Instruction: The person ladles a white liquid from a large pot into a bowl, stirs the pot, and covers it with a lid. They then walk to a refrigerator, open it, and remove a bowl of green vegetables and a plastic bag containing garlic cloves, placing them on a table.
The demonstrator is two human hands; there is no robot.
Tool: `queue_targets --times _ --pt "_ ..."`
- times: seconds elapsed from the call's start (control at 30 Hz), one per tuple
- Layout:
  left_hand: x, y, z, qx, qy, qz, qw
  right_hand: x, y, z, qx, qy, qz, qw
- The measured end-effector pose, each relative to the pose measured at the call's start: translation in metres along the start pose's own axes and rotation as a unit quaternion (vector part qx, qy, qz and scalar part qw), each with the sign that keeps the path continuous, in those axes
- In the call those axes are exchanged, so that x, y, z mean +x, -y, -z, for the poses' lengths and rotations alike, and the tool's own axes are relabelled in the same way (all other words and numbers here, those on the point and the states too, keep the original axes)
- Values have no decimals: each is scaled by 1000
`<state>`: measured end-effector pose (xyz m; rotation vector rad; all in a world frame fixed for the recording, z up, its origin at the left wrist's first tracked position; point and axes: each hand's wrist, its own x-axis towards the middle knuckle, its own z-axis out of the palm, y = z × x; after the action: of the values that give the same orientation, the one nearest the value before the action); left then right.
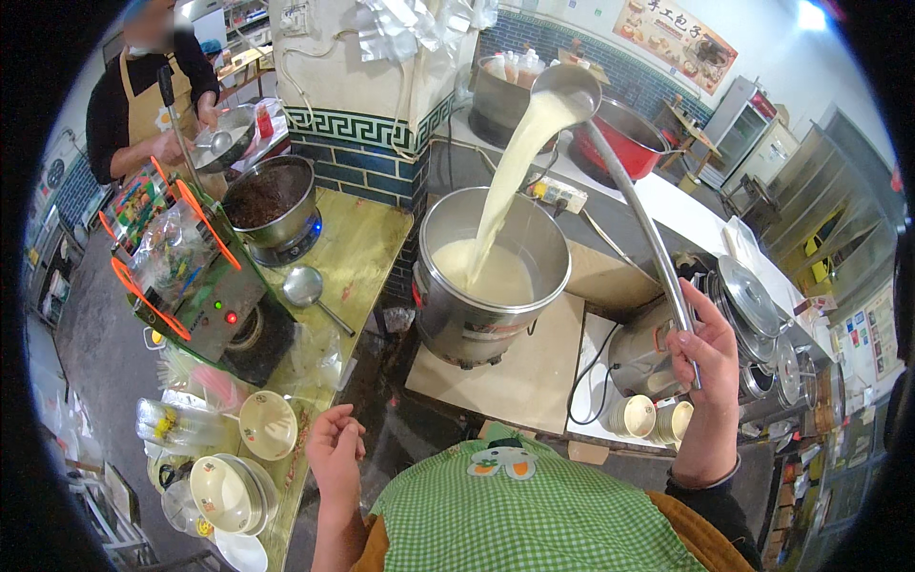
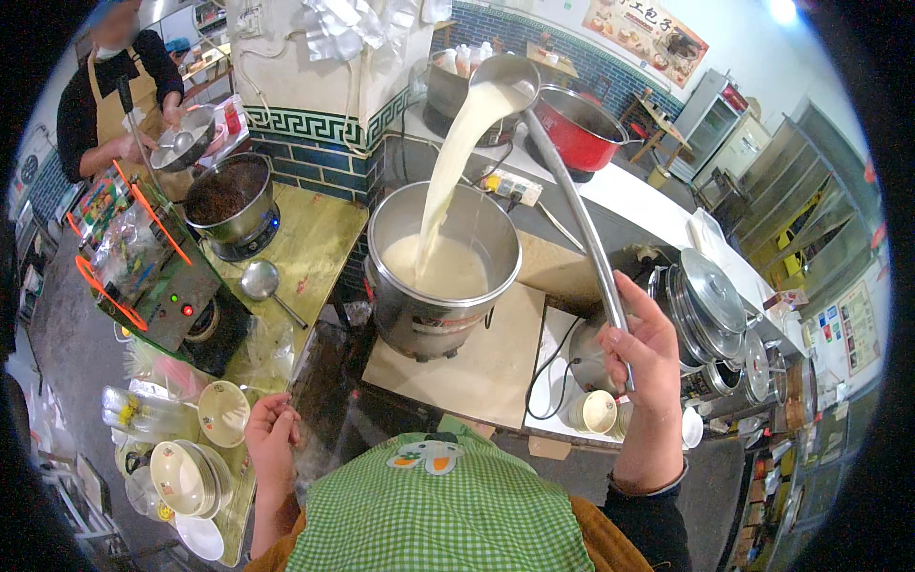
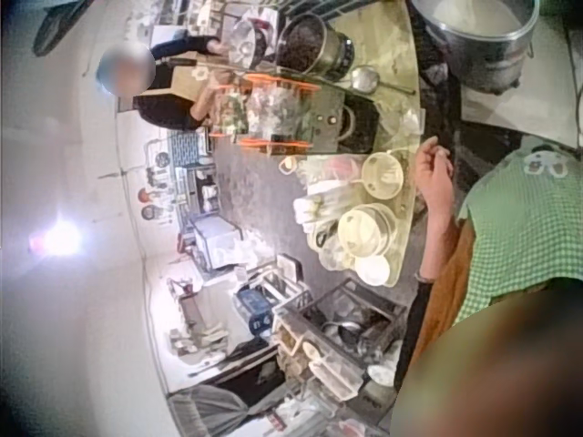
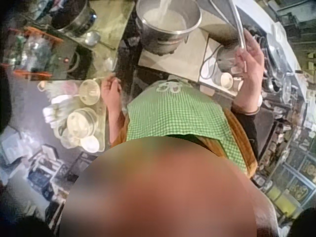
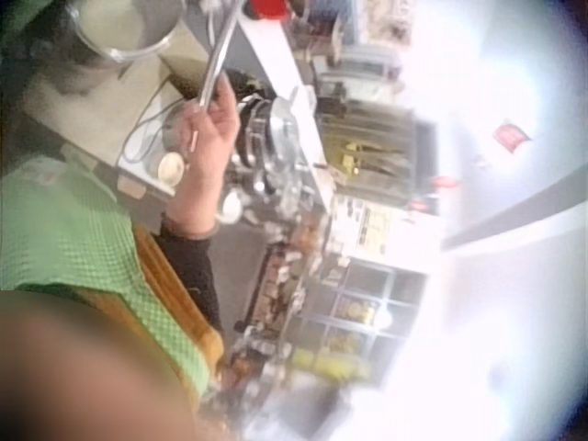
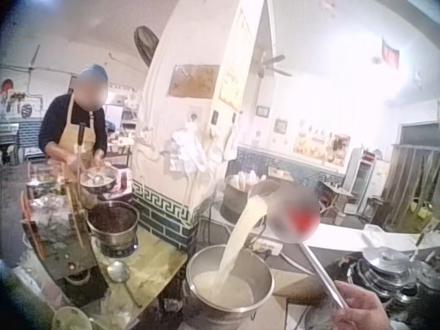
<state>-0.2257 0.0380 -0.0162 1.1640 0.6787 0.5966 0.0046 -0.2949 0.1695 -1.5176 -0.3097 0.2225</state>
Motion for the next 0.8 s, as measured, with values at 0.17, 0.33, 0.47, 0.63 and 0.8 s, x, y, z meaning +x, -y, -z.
queue_targets --times 0.17,0.33,0.47,0.63,0.8 --pt "-1 1 6 15 5 -6 1000 3 14 -6 -48 -11 66 997" --pt "-1 2 3 22 -8 5 1000 8 11 -8 -154 -50 92 982" --pt "0 4 -2 15 -7 -1 1000 13 -10 -3 -278 -69 108 952" --pt "-2 3 -8 23 -11 -18 1000 29 -50 9 -375 -16 117 919" --pt "-10 -3 -15 24 -48 -25 998 70 -96 17 -353 72 -38 932"
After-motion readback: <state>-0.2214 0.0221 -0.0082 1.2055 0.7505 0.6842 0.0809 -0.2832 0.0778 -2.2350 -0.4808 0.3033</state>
